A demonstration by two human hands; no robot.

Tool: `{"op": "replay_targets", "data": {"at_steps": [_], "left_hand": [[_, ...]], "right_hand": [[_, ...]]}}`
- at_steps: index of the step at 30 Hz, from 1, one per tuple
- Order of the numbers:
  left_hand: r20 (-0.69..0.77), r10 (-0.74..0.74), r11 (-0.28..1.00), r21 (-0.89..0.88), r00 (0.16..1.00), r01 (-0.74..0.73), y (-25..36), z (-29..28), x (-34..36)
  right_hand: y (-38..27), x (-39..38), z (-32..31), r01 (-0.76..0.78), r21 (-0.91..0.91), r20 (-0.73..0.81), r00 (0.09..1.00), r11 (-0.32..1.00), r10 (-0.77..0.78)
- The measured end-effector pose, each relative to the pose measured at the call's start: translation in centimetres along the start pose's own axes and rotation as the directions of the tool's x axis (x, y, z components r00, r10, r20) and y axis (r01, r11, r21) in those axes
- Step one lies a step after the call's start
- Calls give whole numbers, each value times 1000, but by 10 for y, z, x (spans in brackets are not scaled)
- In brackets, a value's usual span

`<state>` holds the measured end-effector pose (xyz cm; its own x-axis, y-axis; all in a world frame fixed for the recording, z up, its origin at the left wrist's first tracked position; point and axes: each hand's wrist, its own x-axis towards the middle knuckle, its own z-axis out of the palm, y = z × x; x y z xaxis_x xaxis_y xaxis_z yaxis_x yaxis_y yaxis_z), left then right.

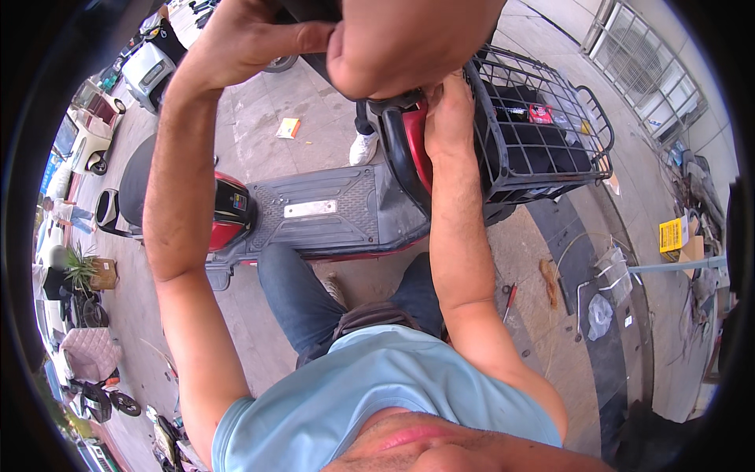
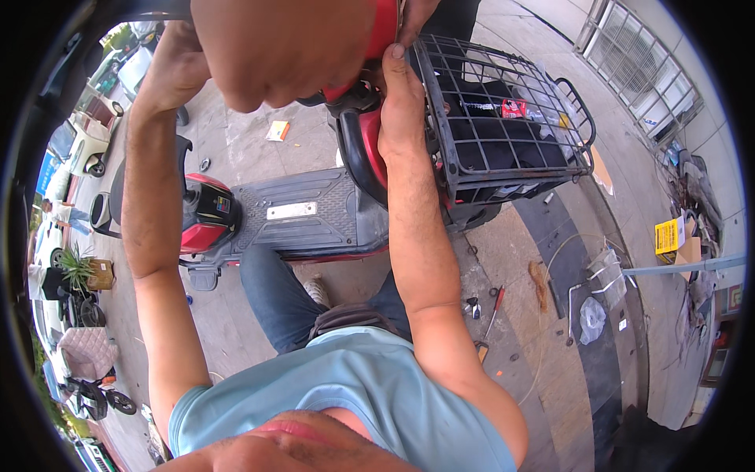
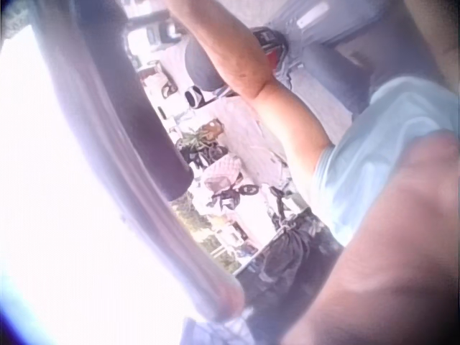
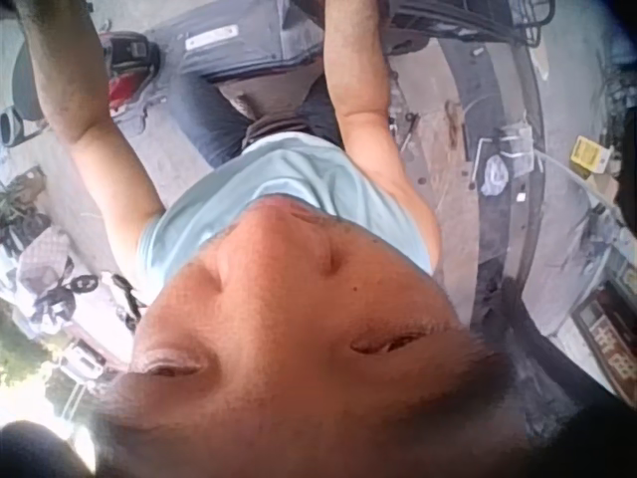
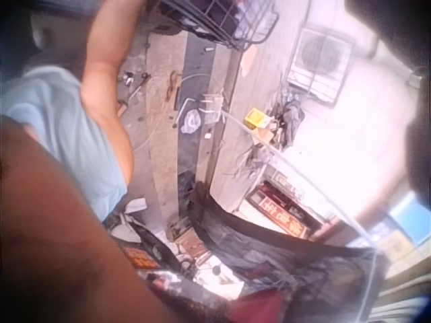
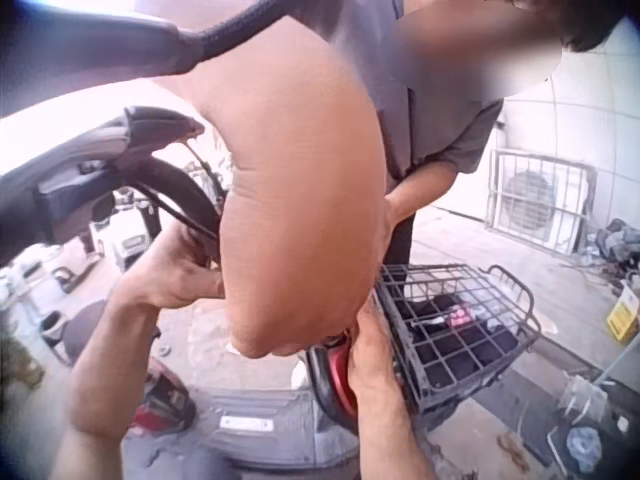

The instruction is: The person uses a cordless impact driver to remove and install screws on the front fairing and handlebar area of a red scooter. They work alongside another person who assists with holding parts and adjusting the handlebars.

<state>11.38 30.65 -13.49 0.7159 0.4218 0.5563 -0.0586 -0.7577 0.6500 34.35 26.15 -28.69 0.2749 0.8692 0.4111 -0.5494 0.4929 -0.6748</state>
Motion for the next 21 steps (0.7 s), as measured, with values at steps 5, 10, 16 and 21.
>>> {"op": "replay_targets", "data": {"at_steps": [5,10,16,21], "left_hand": [[-148,228,972,87,962,-217,10,39,13],[-377,108,984,-89,920,-152,23,71,-2],[-610,233,960,270,758,-78,13,99,0],[-700,204,947,319,685,45,7,104,-3]], "right_hand": [[5,7,-2,56,-24,6,998,998,-56],[1,6,-4,-1,-30,94,996,1000,4],[6,4,1,29,-5,63,998,1000,-28],[9,7,-4,53,-114,76,996,992,-45]]}}
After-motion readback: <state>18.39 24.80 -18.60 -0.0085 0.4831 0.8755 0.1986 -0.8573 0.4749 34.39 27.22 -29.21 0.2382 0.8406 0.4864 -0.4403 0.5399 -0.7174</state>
